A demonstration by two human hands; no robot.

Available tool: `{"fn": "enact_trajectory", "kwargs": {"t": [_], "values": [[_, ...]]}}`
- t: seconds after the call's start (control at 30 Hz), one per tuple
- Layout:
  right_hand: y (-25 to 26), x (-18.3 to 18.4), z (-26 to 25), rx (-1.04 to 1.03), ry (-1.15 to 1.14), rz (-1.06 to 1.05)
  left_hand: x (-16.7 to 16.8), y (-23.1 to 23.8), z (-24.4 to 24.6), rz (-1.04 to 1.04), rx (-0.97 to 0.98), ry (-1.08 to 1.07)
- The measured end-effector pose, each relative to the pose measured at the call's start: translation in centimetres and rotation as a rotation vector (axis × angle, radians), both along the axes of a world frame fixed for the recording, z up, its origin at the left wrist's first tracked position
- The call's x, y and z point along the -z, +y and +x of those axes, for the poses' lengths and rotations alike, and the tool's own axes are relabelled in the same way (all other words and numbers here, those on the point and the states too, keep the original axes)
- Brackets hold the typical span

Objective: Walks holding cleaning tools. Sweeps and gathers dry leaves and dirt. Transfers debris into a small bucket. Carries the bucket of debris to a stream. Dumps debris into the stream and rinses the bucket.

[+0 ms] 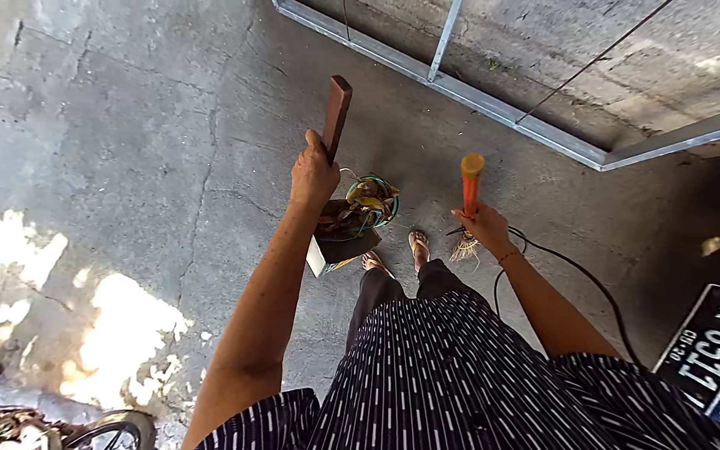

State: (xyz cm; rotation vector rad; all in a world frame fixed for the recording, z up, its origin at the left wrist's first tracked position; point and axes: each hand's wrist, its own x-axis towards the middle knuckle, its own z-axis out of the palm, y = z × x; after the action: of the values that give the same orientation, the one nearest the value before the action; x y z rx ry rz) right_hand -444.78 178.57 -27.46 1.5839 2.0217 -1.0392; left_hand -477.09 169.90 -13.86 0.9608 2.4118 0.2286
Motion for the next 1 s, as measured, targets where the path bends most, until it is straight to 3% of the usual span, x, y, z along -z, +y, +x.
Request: {"fn": "enact_trajectory", "kwargs": {"t": [0.53,1.0], "values": [[0.0,0.1,-0.5,-0.018,0.006,-0.004,-4.7,-3.9,0.0,0.104,0.043,0.083],[-0.3,-0.3,0.2,-0.021,0.015,0.037,1.7,2.7,0.1,0.019,0.022,-0.038]]}}
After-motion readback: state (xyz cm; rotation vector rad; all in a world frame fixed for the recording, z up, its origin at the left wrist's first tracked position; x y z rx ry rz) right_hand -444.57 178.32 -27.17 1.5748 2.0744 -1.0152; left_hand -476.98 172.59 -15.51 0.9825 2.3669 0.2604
